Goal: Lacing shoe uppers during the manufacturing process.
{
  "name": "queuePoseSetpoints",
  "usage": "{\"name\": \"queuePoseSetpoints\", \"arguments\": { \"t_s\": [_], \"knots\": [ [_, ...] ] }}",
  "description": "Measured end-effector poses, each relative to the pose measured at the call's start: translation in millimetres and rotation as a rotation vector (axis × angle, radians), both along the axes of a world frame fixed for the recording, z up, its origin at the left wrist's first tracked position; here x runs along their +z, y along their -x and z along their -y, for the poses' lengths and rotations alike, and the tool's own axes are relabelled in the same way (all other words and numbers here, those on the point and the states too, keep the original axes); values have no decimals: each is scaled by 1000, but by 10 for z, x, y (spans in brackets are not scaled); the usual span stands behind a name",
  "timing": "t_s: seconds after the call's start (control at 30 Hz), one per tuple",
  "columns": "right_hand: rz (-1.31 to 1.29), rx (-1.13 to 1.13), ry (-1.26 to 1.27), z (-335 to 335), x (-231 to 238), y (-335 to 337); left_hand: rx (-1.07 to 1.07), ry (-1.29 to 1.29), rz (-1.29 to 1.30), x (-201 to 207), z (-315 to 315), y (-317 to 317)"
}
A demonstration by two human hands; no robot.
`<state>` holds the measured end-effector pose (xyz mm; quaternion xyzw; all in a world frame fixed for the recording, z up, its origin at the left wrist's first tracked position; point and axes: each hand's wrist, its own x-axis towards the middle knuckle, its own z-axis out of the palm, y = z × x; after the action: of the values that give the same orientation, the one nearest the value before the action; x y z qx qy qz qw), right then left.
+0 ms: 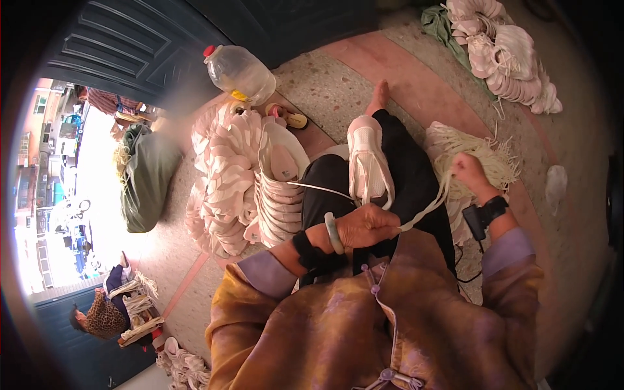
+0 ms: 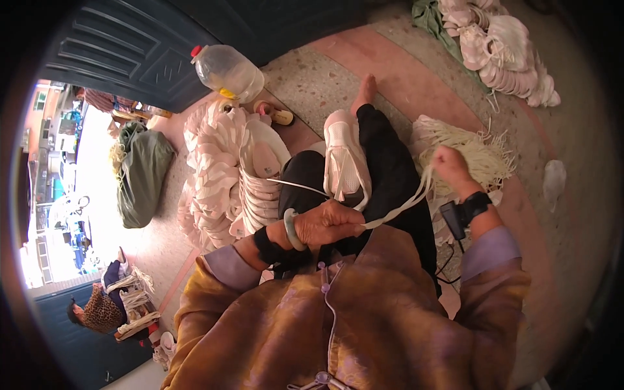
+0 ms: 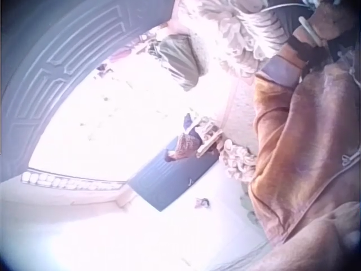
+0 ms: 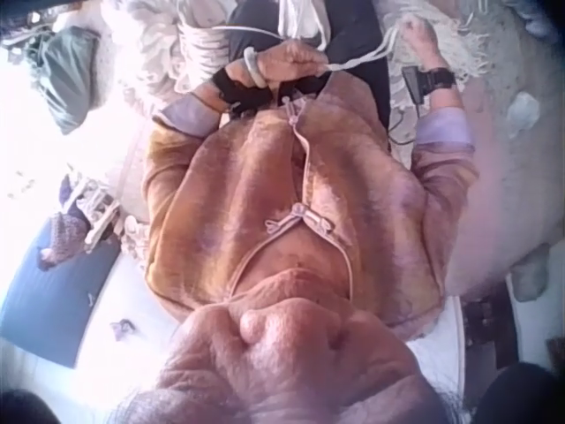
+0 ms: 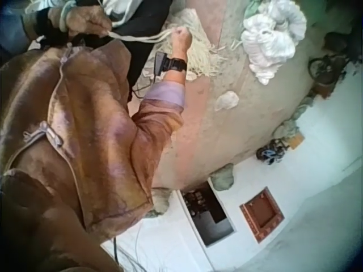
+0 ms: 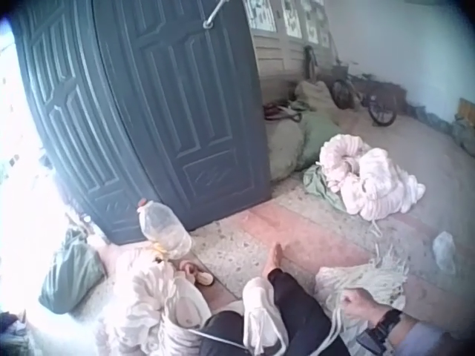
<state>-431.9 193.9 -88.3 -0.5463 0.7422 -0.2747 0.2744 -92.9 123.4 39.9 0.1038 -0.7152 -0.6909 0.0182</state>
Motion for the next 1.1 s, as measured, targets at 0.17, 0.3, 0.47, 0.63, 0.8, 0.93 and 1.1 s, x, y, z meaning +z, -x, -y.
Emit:
{"name": "queuePoseSetpoints", "arguments": {
  "t_s": [0.17,0.3,0.47,0.63,0.8,0.93,1.1],
  "knots": [
    [-59,166,91,613,417,-916,41,-223,78,147,37,45],
    [-206,324,192,927,499,-1393,8,-259,-13,42,37,91],
    [-396,508,260,1190,529,-1749,-22,-354,-35,-70,54,89],
    [-759,772,279,1322,536,-1994,27,-258,-125,-185,14,88],
    [-981,981,136,1370,554,-2173,59,-244,-132,-239,9,78],
    [-1132,1072,204,1377,613,-2224,-2,-285,14,-126,74,14],
    [-1181,1061,241,1412,535,-2194,22,-320,46,-110,73,16]
  ]
}}
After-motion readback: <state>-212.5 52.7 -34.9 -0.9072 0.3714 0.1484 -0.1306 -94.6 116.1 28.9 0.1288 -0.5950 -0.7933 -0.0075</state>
